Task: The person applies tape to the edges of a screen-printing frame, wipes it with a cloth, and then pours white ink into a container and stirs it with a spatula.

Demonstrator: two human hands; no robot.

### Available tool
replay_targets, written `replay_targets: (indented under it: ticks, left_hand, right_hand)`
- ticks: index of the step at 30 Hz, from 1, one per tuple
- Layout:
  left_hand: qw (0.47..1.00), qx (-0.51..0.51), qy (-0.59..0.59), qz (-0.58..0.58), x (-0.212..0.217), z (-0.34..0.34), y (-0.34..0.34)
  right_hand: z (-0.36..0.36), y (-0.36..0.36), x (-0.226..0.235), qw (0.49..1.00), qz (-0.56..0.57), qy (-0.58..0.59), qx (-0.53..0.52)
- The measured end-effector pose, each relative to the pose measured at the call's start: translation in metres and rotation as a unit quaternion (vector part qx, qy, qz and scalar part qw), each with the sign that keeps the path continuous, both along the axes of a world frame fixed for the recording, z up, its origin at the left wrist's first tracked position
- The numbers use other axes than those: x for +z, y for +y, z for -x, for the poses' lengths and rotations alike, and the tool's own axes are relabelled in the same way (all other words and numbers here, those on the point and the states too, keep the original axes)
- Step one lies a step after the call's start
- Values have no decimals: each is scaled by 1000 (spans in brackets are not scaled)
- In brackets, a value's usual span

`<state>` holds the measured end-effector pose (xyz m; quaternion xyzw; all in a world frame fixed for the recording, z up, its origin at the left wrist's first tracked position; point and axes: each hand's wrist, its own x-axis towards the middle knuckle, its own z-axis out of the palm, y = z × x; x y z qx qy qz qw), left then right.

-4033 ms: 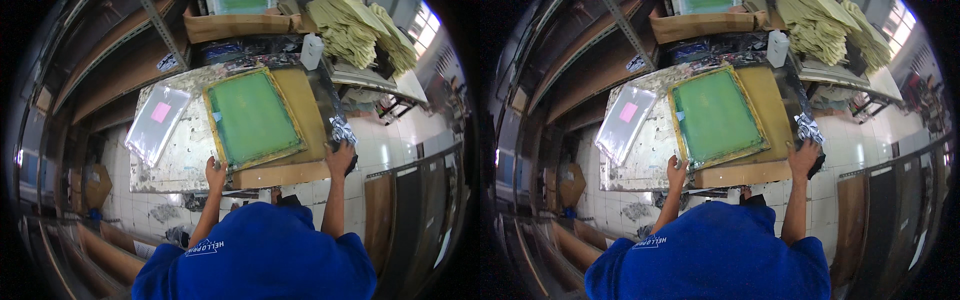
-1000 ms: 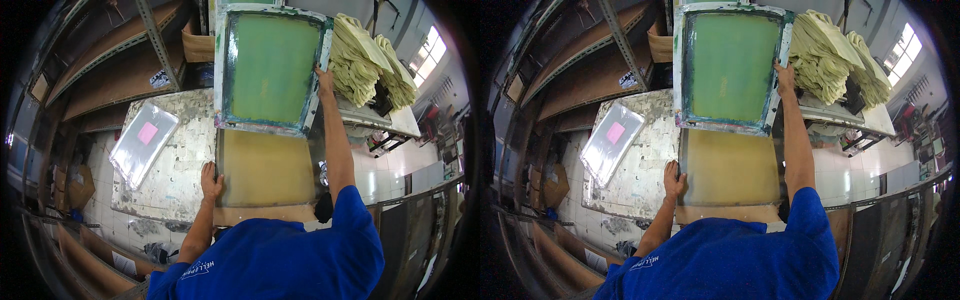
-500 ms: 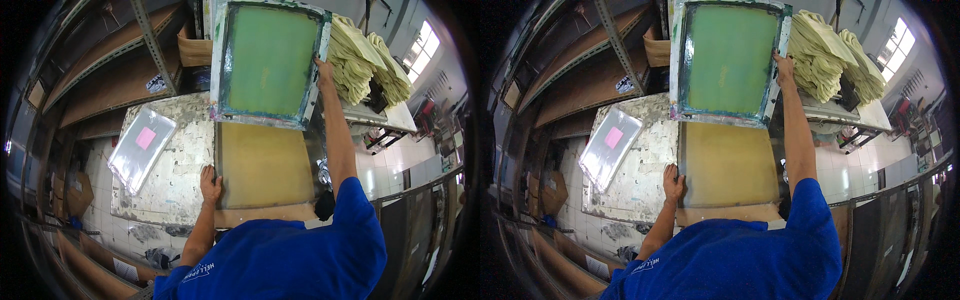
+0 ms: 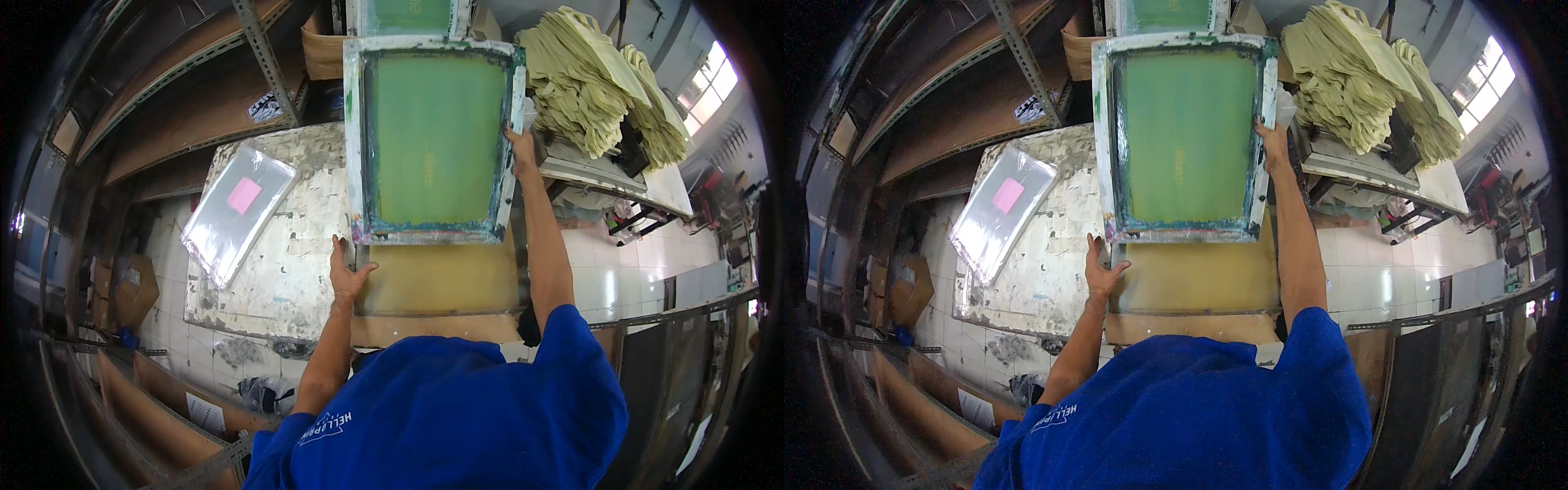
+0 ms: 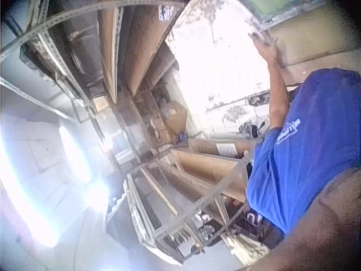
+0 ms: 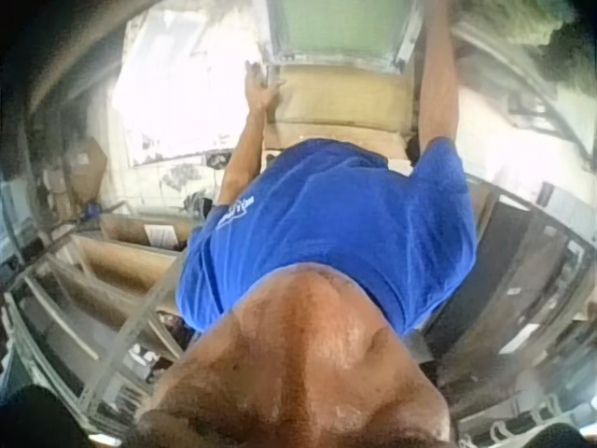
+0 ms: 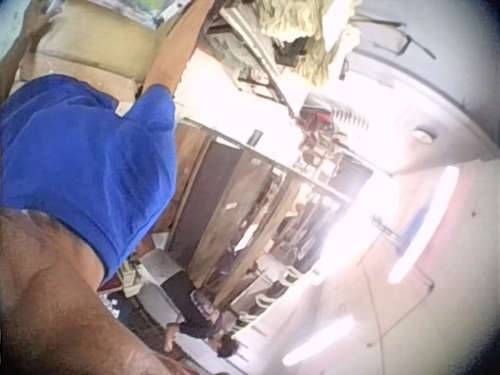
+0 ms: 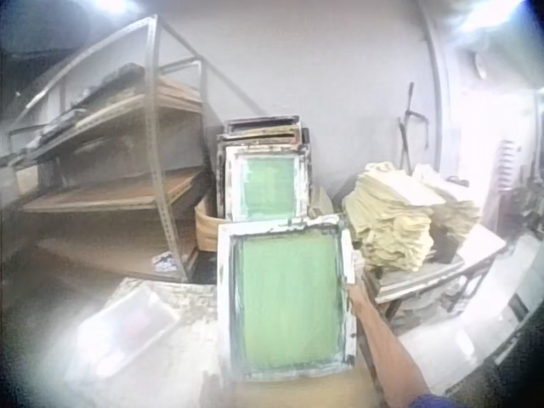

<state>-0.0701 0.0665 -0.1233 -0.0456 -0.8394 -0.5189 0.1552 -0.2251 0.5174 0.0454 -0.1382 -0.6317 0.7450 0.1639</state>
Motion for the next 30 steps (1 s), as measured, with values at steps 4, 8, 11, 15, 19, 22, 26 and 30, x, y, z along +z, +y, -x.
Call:
replay_targets:
  ticks: [4,8,11,15,19,22,26,30]
  left_hand:
    - [995,-22,27,90,9,-5,-4]
    - [978,-94,39,180,18,-11,-3]
    - [976,-103,68,177,19,-11,1]
    - [969,-126,68,200,25,-30,-9]
    - [965,-139,85,208,26,-32,-8]
    - [962,-149,78,217,27,-27,-7]
    - [962,-140,64,225,36,-27,-3]
    - [962,-127,48,236,32,-33,-8]
  right_hand:
    - [-6,-11,-35,996,13,-87,11]
    - [-9,1,-77,988,0,-150,35]
    - [-13,22,-110,976,-18,-216,15]
    - [-29,7,-132,977,-12,-206,47]
    - [-32,17,-162,968,-52,-244,34]
    - [-31,24,-183,960,-75,-271,9]
    - [-29,21,-179,895,-298,-331,-36]
    - [-42,-16,-127,804,-481,-345,-50]
